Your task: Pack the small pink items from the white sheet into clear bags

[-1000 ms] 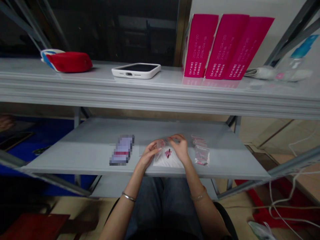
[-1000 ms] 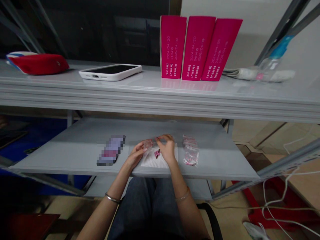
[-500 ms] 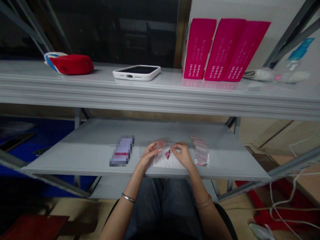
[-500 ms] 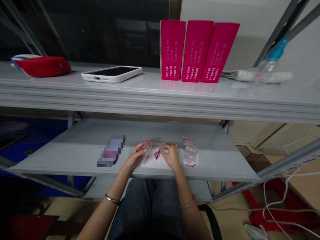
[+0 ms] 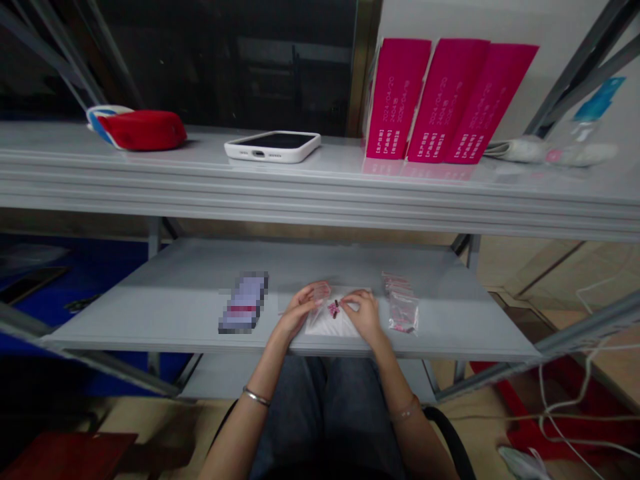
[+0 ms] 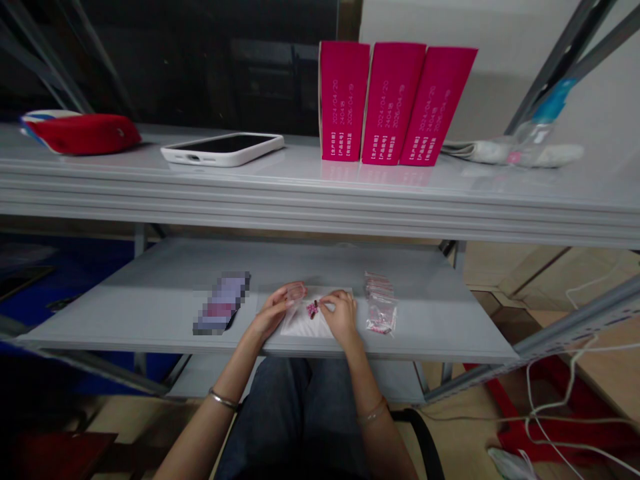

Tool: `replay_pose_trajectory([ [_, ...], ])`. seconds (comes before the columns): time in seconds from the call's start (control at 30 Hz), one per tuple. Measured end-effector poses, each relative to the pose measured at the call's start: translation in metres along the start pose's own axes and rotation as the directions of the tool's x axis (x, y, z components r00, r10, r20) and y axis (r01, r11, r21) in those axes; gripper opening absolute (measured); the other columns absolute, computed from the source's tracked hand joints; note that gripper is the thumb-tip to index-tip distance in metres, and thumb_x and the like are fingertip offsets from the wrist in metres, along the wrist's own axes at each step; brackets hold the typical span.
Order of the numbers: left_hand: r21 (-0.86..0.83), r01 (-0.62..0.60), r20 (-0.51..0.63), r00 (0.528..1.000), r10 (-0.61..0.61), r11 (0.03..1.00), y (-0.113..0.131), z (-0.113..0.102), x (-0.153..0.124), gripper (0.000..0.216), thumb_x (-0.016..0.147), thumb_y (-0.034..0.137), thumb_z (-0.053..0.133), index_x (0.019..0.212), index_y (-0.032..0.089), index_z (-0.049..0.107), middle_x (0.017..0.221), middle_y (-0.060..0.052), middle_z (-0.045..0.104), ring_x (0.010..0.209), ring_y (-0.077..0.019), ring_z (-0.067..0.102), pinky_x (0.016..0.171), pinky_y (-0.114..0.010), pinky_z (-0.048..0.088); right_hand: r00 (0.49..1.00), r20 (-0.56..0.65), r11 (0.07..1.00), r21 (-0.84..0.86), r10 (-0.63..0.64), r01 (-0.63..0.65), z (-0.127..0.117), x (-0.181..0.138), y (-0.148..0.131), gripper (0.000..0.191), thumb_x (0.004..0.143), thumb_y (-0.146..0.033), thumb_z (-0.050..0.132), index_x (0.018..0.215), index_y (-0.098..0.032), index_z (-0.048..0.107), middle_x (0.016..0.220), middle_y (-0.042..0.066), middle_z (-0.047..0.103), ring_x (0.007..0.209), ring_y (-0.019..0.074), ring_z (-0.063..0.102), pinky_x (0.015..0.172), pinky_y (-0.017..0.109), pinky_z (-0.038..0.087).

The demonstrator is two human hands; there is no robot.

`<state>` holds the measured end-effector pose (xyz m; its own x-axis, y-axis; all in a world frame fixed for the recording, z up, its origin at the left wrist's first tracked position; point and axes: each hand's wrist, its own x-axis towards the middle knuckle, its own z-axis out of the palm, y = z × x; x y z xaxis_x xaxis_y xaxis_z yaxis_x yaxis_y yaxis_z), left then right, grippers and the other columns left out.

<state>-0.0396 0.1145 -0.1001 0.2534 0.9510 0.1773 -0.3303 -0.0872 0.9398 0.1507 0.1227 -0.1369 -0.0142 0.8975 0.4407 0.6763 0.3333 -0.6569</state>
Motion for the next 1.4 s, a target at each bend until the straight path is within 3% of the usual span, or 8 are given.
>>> replay_pose_trajectory([
  [0.2,-0.023,-0.005,-0.007,1.000,0.004,1.000,-0.006,-0.003,0.001,0.049,0.065,0.025,0.074,0.111,0.016,0.063,0.114,-0.012,0.064,0.108,-0.0255,0.058,0.102,-0.040,0.035,0.978,-0.204,0.976,0.195,-0.052,0.092,-0.020,0.018,-0.037,0.018,0.079,-0.037,0.062,0.077,-0.021,0.070,0.085,0.006,0.066,0.087,0.0202,0.058,0.081,0.033,0.043],
  [0.37,-0.035,0.011,-0.050,0.999,-0.013,0.999,-0.005,-0.002,-0.001,0.049,0.061,0.022,0.076,0.108,0.018,0.064,0.114,-0.011,0.064,0.108,-0.0253,0.058,0.100,-0.039,0.038,0.975,-0.070,0.946,0.239,-0.209,0.220,-0.031,0.024,-0.067,0.018,0.081,-0.038,0.059,0.084,-0.026,0.072,0.098,0.005,0.065,0.098,0.0205,0.057,0.088,0.034,0.042],
  [0.43,-0.037,0.019,-0.051,0.998,-0.021,0.999,-0.003,-0.001,-0.003,0.049,0.061,0.021,0.076,0.109,0.018,0.063,0.116,-0.011,0.064,0.109,-0.0256,0.058,0.100,-0.039,0.038,0.973,-0.040,0.938,0.261,-0.227,0.230,-0.031,0.025,-0.068,0.019,0.082,-0.037,0.058,0.085,-0.026,0.073,0.102,0.005,0.065,0.101,0.0208,0.056,0.089,0.034,0.041],
  [0.6,-0.019,0.015,-0.017,1.000,-0.016,1.000,-0.002,-0.001,-0.003,0.048,0.064,0.020,0.074,0.111,0.016,0.063,0.116,-0.012,0.063,0.109,-0.0256,0.057,0.101,-0.039,0.036,0.981,-0.179,0.960,0.254,-0.073,0.118,-0.024,0.026,-0.046,0.020,0.083,-0.034,0.055,0.083,-0.021,0.071,0.089,0.007,0.066,0.089,0.0195,0.059,0.082,0.032,0.044],
  [0.8,-0.013,-0.011,0.003,1.000,0.011,1.000,-0.004,-0.004,0.000,0.048,0.067,0.022,0.072,0.113,0.015,0.062,0.117,-0.012,0.063,0.110,-0.0262,0.056,0.101,-0.039,0.035,0.992,0.099,0.997,0.000,-0.079,0.079,-0.008,0.011,-0.030,0.008,0.076,-0.028,0.065,0.079,-0.024,0.072,0.085,0.005,0.066,0.088,0.0202,0.057,0.082,0.031,0.041],
  [1.07,-0.034,-0.019,0.004,1.000,0.019,0.999,-0.006,-0.005,-0.001,0.046,0.068,0.023,0.072,0.112,0.016,0.062,0.117,-0.012,0.063,0.111,-0.0256,0.056,0.102,-0.038,0.034,0.982,0.171,0.990,-0.107,-0.075,0.095,0.011,0.002,-0.032,0.008,0.076,-0.025,0.065,0.079,-0.025,0.073,0.085,0.006,0.065,0.090,0.0212,0.055,0.082,0.031,0.037],
  [1.2,-0.031,-0.031,0.008,0.999,0.032,0.999,-0.007,-0.005,-0.001,0.045,0.069,0.021,0.071,0.113,0.015,0.061,0.117,-0.013,0.062,0.111,-0.0256,0.056,0.102,-0.038,0.034,0.993,0.093,0.996,-0.043,-0.079,0.083,0.010,0.006,-0.031,0.007,0.076,-0.025,0.065,0.073,-0.023,0.071,0.085,0.005,0.065,0.089,0.0204,0.056,0.081,0.031,0.038],
  [1.4,-0.056,-0.015,-0.013,1.000,0.014,0.998,-0.007,-0.004,0.000,0.046,0.065,0.018,0.073,0.110,0.017,0.063,0.115,-0.010,0.064,0.107,-0.0238,0.057,0.101,-0.037,0.035,0.979,-0.205,0.979,0.194,-0.024,0.064,-0.004,0.021,-0.043,0.013,0.076,-0.032,0.064,0.073,-0.020,0.068,0.081,0.005,0.064,0.083,0.0194,0.057,0.079,0.031,0.041],
])
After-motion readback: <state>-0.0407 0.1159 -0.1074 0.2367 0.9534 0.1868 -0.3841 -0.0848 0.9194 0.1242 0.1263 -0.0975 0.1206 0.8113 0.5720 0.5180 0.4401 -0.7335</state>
